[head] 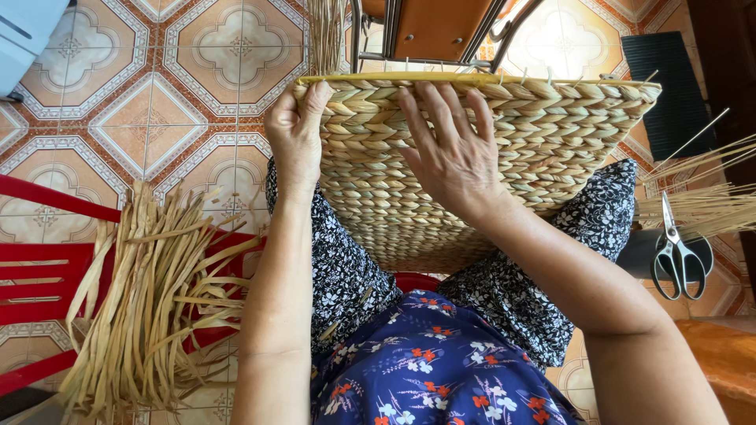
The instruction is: The person uses scissors to trim the excess woven fibers along the edges of a large mat. They systematically cut the protruding strands to create a clean, even border and then smooth the surface with their hands.
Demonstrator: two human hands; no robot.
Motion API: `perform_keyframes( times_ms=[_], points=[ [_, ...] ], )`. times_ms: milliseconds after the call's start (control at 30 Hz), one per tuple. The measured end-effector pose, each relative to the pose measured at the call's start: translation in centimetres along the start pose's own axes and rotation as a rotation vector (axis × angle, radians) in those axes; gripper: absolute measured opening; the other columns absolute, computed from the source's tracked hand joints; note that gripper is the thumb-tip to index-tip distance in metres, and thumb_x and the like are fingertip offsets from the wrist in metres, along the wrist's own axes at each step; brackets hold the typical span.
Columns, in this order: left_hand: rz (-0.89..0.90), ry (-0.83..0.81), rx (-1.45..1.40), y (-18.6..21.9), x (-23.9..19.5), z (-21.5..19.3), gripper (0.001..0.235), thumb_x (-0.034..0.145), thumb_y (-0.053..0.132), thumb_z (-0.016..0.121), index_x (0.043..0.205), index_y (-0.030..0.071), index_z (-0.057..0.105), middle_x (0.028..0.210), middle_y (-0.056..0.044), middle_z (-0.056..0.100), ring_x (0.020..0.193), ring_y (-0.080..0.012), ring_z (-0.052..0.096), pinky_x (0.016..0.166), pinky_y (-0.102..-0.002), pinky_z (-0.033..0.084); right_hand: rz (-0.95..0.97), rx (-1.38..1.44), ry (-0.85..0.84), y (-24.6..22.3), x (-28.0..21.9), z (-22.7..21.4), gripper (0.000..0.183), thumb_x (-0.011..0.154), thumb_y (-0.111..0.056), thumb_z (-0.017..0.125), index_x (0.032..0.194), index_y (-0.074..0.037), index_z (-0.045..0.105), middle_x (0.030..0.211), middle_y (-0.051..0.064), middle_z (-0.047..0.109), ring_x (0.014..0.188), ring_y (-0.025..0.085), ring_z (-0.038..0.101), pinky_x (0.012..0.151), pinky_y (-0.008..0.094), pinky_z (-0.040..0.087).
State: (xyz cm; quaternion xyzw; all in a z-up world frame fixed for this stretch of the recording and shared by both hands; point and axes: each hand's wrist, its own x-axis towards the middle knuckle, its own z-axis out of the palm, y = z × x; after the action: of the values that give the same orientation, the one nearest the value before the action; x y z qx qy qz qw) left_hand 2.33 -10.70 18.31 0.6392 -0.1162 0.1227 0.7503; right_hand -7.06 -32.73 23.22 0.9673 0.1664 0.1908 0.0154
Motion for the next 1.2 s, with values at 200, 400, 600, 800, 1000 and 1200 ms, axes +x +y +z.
perform_keyframes(
  times_ms=[200, 400, 600, 800, 1000, 1200],
  points=[
    [0.000, 0.111, 0.105, 0.2, 0.1, 0.2, 0.017, 0.101, 0.019, 0.068, 0.091, 0.006, 0.073, 0.077, 0.002, 0.069, 0.065, -0.0044, 0.057, 0.059, -0.022, 0.045, 0.042, 0.165, -0.014, -0.4, 0.6, -0.9, 0.067, 0.105, -0.038, 0.069, 0.159, -0.008, 0.042, 0.153, 0.016, 0.045, 0.143, 0.030, 0.041, 0.121, 0.052, 0.022],
    [-0.038, 0.193, 0.160, -1.1, -0.3, -0.4, 0.017, 0.100, 0.018, 0.068, 0.091, 0.005, 0.071, 0.073, 0.003, 0.061, 0.059, -0.0046, 0.045, 0.053, -0.023, 0.033, 0.005, 0.372, 0.306, 0.9, -4.2, -3.2, 0.044, 0.105, -0.019, 0.069, 0.146, -0.009, 0.057, 0.151, 0.009, 0.058, 0.149, 0.025, 0.046, 0.128, 0.048, 0.018],
    [0.229, 0.084, 0.227, 2.1, -0.3, 0.3, 0.029, 0.107, 0.022, 0.067, 0.129, 0.005, 0.059, 0.118, -0.008, 0.059, 0.104, -0.0144, 0.056, 0.092, -0.032, 0.049, 0.201, 0.284, 0.348, 3.6, -7.8, -3.0, 0.053, 0.107, -0.015, 0.069, 0.155, -0.006, 0.049, 0.160, 0.012, 0.049, 0.156, 0.032, 0.035, 0.133, 0.047, 0.012],
    [0.701, -0.149, 0.812, 5.0, 1.8, 5.7, 0.028, 0.110, 0.027, 0.064, 0.133, 0.011, 0.064, 0.138, -0.010, 0.064, 0.142, -0.0297, 0.048, 0.123, -0.046, 0.037, 0.217, 0.118, 0.219, 4.8, -7.4, -1.1, 0.062, 0.108, -0.023, 0.072, 0.161, -0.011, 0.044, 0.168, 0.009, 0.039, 0.159, 0.032, 0.024, 0.129, 0.053, 0.001],
    [0.440, -0.759, 0.915, 4.8, 4.0, 12.0, 0.030, 0.099, 0.043, 0.070, 0.119, 0.021, 0.076, 0.079, -0.002, 0.072, 0.060, -0.0205, 0.067, 0.055, -0.035, 0.056, 0.185, 0.008, 0.133, 5.3, -7.4, 0.9, 0.066, 0.109, -0.035, 0.072, 0.164, -0.012, 0.044, 0.171, 0.008, 0.034, 0.160, 0.032, 0.020, 0.127, 0.057, -0.001],
    [0.545, -0.538, 0.912, 4.9, 2.6, 13.1, 0.029, 0.089, 0.045, 0.077, 0.100, 0.018, 0.078, 0.067, -0.001, 0.070, 0.055, -0.0144, 0.066, 0.048, -0.029, 0.053, 0.150, -0.051, 0.112, 6.1, -7.8, 2.3, 0.074, 0.104, -0.045, 0.076, 0.164, -0.014, 0.046, 0.172, 0.004, 0.032, 0.161, 0.029, 0.019, 0.129, 0.055, 0.000]
  ],
)
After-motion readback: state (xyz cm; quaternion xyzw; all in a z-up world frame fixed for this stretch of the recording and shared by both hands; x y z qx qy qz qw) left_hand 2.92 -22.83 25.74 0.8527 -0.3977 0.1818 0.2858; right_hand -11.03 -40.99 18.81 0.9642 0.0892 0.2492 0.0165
